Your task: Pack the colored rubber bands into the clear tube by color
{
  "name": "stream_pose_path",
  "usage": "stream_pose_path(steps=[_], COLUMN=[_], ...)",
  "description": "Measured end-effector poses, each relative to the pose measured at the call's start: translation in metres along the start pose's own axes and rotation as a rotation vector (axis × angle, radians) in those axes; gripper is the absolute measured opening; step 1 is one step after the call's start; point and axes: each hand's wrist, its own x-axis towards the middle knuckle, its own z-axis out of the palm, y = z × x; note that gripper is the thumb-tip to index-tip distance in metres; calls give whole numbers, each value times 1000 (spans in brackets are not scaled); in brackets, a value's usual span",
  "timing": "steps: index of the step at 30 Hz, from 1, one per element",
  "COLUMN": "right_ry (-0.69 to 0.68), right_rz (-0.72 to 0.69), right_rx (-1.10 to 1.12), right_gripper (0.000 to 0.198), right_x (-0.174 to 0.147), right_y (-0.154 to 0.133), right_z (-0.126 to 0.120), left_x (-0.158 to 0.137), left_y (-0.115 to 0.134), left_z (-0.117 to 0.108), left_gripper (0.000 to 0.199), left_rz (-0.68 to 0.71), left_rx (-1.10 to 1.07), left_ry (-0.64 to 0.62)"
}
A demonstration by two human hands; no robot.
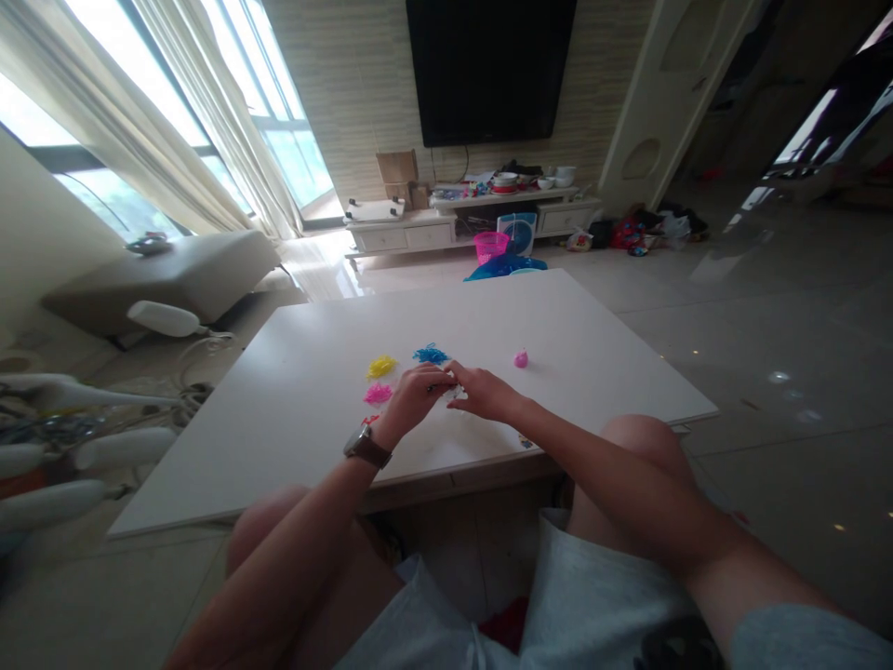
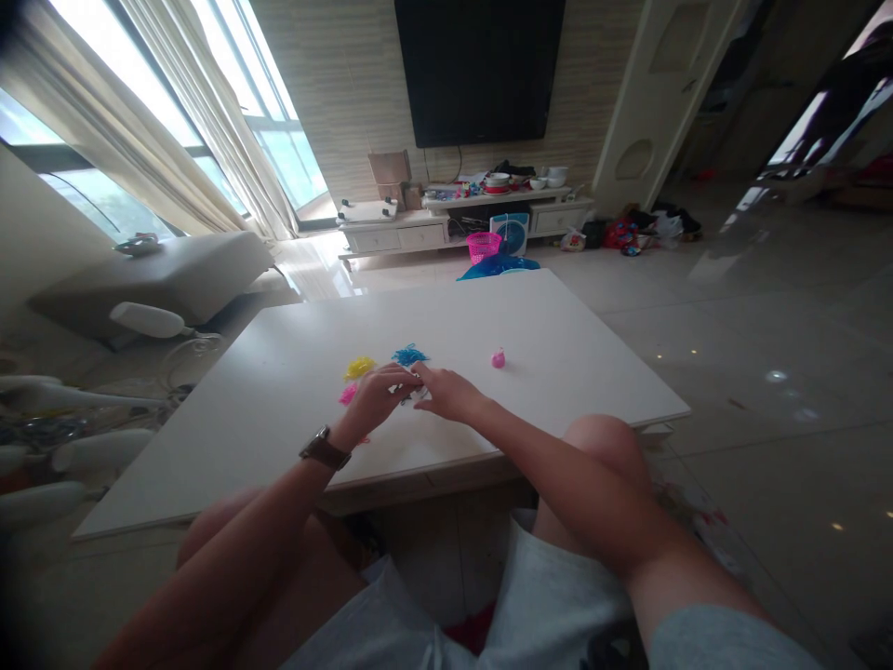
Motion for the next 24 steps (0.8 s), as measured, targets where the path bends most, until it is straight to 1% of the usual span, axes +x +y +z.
stream_pose_path(steps=[3, 9, 14, 16, 18, 20, 22, 24], right_ry=[-7, -2, -5, -8, -13, -15, -13, -11], right_rz=[13, 13, 22, 30, 43, 53, 53, 51], right_rx=[-4, -4, 18, 16, 15, 18, 30, 45], right_gripper=[53, 54, 55, 57, 60, 61, 62, 62], right_x=[0, 1, 1, 1, 1, 1, 1, 1], right_y=[0, 2, 1, 2, 2, 3, 4, 4], right_z=[-1, 0, 1, 1, 0, 1, 1, 0], left_x=[-1, 0, 0, 1, 1, 1, -2, -7], left_y=[-1, 3, 8, 6, -4, -21, -42, -62], left_z=[-2, -9, -9, -9, -10, -10, -8, -3], left_gripper=[15, 20, 21, 23, 24, 23, 21, 21], left_rz=[-2, 68, 79, 61, -11, -142, -304, -428], left_rx=[44, 88, 91, 96, 119, 159, 198, 246], left_ry=[-15, -65, -54, -28, 33, 88, 44, -86])
